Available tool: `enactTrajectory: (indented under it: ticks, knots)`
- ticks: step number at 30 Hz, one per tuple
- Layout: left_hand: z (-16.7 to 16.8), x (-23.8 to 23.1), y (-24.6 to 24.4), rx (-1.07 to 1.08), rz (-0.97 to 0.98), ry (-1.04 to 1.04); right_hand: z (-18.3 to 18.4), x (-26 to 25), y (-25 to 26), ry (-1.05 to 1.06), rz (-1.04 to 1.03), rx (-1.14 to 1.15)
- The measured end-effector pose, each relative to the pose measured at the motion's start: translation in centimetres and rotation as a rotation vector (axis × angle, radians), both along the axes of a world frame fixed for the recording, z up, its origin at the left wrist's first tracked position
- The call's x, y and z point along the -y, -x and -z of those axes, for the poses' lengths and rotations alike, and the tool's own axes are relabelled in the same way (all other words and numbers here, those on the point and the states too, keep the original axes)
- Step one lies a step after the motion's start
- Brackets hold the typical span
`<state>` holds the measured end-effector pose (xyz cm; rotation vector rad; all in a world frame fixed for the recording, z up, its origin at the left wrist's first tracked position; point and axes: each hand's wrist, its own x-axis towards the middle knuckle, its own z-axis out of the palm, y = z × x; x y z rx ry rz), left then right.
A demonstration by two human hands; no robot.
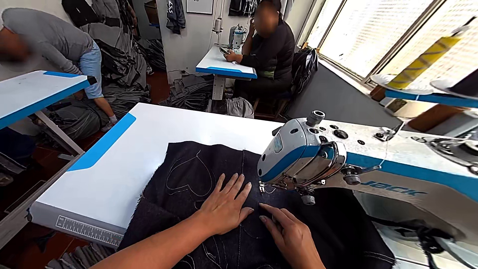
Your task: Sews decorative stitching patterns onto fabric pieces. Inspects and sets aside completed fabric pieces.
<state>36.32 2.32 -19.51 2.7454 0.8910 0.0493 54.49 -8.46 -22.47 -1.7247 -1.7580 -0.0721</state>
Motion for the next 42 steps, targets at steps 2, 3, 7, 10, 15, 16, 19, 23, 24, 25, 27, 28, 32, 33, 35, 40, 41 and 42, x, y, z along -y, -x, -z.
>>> enactTrajectory:
  ticks: [2, 3, 7, 10, 15, 16, 19, 23, 24, 25, 27, 28, 32, 33, 35, 40, 41, 42]
  knots:
    - [0.0, 0.0, 0.0, -0.001, 0.031, -0.016, 0.1, 0.0, -0.1, 0.005, 0.007, -0.027]
    - [0.0, 0.0, 0.0, 0.002, 0.046, -0.02, -0.1, -0.1, 0.0, 0.018, 0.018, -0.037]
    - [-0.4, -0.1, -0.1, -0.048, -0.014, 0.033, -0.6, -0.5, 0.3, 0.057, 0.055, -0.058]
    - [-0.7, 0.0, -0.2, -0.1, -0.088, 0.056, -0.7, -0.6, 0.4, 0.081, 0.08, -0.08]
    - [-0.8, -0.1, -0.1, -0.101, -0.102, 0.089, -1.0, -0.6, 0.6, 0.098, 0.099, -0.079]
    - [-0.8, -0.3, 0.1, -0.096, -0.089, 0.104, -0.9, -0.6, 0.5, 0.093, 0.091, -0.074]
    - [-0.5, -0.6, 0.3, -0.068, -0.05, 0.101, -0.5, -0.5, 0.3, 0.069, 0.062, -0.078]
    - [-0.4, -0.5, 0.4, -0.039, -0.053, 0.103, -0.4, -0.3, 0.3, 0.087, 0.053, -0.081]
    - [-0.3, -0.5, 0.5, -0.018, -0.057, 0.101, -0.5, -0.3, 0.3, 0.091, 0.05, -0.083]
    - [-0.2, -0.6, 0.5, 0.004, -0.063, 0.098, -0.5, -0.4, 0.3, 0.09, 0.048, -0.084]
    - [0.1, -0.6, 0.5, 0.025, -0.071, 0.087, -0.5, -0.4, 0.2, 0.09, 0.046, -0.085]
    - [0.1, -0.6, 0.4, 0.025, -0.076, 0.075, -0.5, -0.4, 0.2, 0.092, 0.047, -0.085]
    - [-0.1, -0.2, 0.1, -0.051, -0.102, 0.024, -0.4, -0.3, 0.4, 0.005, 0.061, 0.019]
    - [-0.3, -0.1, 0.0, -0.067, -0.112, 0.023, -0.6, -0.2, 0.4, -0.032, 0.033, 0.098]
    - [-0.4, 0.1, 0.0, -0.095, -0.126, 0.033, -0.8, -0.5, -0.8, -0.078, -0.131, 0.229]
    - [-0.1, -0.7, 0.2, -0.079, -0.09, 0.003, -0.5, -2.2, -6.9, 0.078, -0.681, 0.299]
    - [0.1, -1.4, 0.1, -0.061, -0.071, -0.005, -0.1, -2.5, -7.5, 0.077, -0.709, 0.298]
    - [0.2, -2.3, -0.1, -0.031, -0.045, -0.019, 0.3, -2.9, -7.7, 0.054, -0.698, 0.294]
